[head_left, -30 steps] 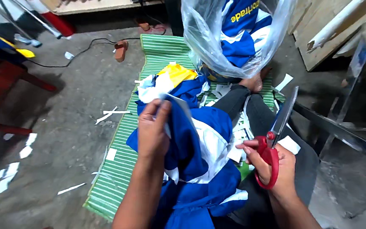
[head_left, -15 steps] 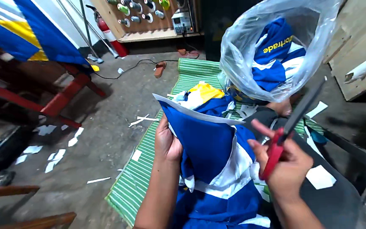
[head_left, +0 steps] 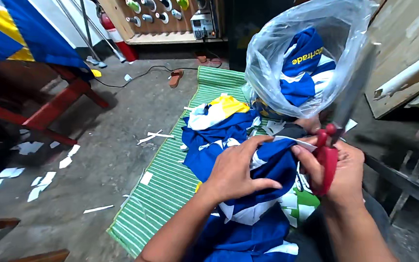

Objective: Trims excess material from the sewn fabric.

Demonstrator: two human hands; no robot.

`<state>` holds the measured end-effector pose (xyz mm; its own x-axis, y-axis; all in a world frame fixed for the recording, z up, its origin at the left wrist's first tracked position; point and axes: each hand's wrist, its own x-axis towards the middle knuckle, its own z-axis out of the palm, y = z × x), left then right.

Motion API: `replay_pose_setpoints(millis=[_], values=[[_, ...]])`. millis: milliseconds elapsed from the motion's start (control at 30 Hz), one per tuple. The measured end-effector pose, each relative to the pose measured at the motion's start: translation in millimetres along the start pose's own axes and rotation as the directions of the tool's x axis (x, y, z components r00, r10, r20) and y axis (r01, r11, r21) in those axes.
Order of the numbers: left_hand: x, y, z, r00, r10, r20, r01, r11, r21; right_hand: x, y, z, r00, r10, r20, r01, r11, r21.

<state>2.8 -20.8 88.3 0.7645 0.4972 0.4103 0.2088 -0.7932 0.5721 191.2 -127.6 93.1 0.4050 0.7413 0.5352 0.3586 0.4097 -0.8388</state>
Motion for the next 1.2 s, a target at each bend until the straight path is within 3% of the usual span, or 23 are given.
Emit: replay_pose_setpoints(millis=[67, 133, 167, 233, 333, 367, 433, 467, 533, 567, 633, 733, 800, 900, 967, 1000, 1100, 1200], values=[[-0.8, -13.4, 1.1, 0.988, -0.049, 0.144, 0.018, 0.977, 0.211, -12.9, 12.5, -13.6, 0.999, -0.04, -0.024, 0.04, 0.999, 0.029], [-2.8, -27.4, -3.0, 0.983, -0.099, 0.156, 0.049, 0.954, 0.297, -25.6, 22.5, -15.9, 0.995, -0.088, -0.035, 0.09, 0.994, 0.06], [-6.1, -31.4, -9.9, 0.99, -0.104, 0.093, 0.071, 0.948, 0.31, -31.0, 26.7, -10.5, 0.994, -0.104, -0.043, 0.108, 0.99, 0.087], [-18.3, -31.9, -34.2, 0.983, -0.045, -0.179, 0.102, 0.941, 0.322, -36.1, 32.1, 13.2, 0.992, -0.112, -0.049, 0.119, 0.977, 0.178], [-50.4, -18.1, -67.9, 0.822, 0.104, -0.56, 0.097, 0.943, 0.317, -34.6, 32.8, 59.6, 0.996, -0.092, 0.017, 0.081, 0.934, 0.349], [-64.2, -10.9, -68.6, 0.774, 0.123, -0.622, 0.099, 0.945, 0.31, -33.2, 33.3, 69.5, 0.994, -0.099, 0.054, 0.069, 0.909, 0.41], [-95.2, 0.5, -47.0, 0.752, 0.053, -0.657, 0.137, 0.963, 0.234, -31.4, 39.9, 69.7, 0.986, -0.129, 0.108, 0.07, 0.899, 0.432], [-110.2, 5.2, -25.8, 0.774, -0.024, -0.632, 0.165, 0.972, 0.165, -33.3, 46.6, 58.9, 0.983, -0.133, 0.13, 0.071, 0.914, 0.4], [-134.5, 15.0, 23.8, 0.884, -0.187, -0.428, 0.24, 0.968, 0.071, -47.1, 61.0, 21.0, 0.985, -0.042, 0.165, -0.005, 0.962, 0.275], [-142.3, 20.1, 46.8, 0.934, -0.246, -0.26, 0.268, 0.962, 0.054, -58.1, 65.3, 0.1, 0.986, 0.078, 0.147, -0.1, 0.984, 0.148], [-147.2, 29.3, 84.1, 0.961, -0.267, 0.071, 0.264, 0.963, 0.056, -78.0, 63.3, -33.4, 0.929, 0.369, 0.036, -0.359, 0.92, -0.155], [-130.5, 35.9, 96.1, 0.888, -0.214, 0.408, 0.194, 0.977, 0.09, -105.2, 55.1, -49.2, 0.859, 0.509, -0.06, -0.482, 0.762, -0.433], [-116.8, 36.8, 81.4, 0.789, -0.181, 0.587, 0.148, 0.983, 0.105, -119.9, 54.3, -32.7, 0.854, 0.513, -0.093, -0.491, 0.731, -0.473], [-101.5, 40.4, 35.2, 0.634, -0.019, 0.773, -0.005, 1.0, 0.029, -131.0, 67.8, 5.7, 0.85, 0.507, -0.14, -0.506, 0.715, -0.483], [-83.8, 38.5, -1.3, 0.59, 0.101, 0.801, -0.08, 0.995, -0.067, -131.7, 78.5, 25.0, 0.851, 0.504, -0.15, -0.508, 0.713, -0.484], [-72.0, 34.8, -16.7, 0.622, 0.128, 0.773, -0.095, 0.992, -0.087, -131.7, 82.1, 32.0, 0.853, 0.497, -0.156, -0.506, 0.718, -0.478], [-15.7, 15.3, -40.0, 0.8, 0.038, 0.598, -0.019, 0.999, -0.039, -131.9, 91.4, 39.1, 0.856, 0.489, -0.17, -0.51, 0.744, -0.432], [45.0, -22.4, -14.7, 0.942, -0.091, 0.324, 0.126, 0.988, -0.088, -129.5, 98.5, 29.6, 0.853, 0.478, -0.21, -0.523, 0.773, -0.359]])
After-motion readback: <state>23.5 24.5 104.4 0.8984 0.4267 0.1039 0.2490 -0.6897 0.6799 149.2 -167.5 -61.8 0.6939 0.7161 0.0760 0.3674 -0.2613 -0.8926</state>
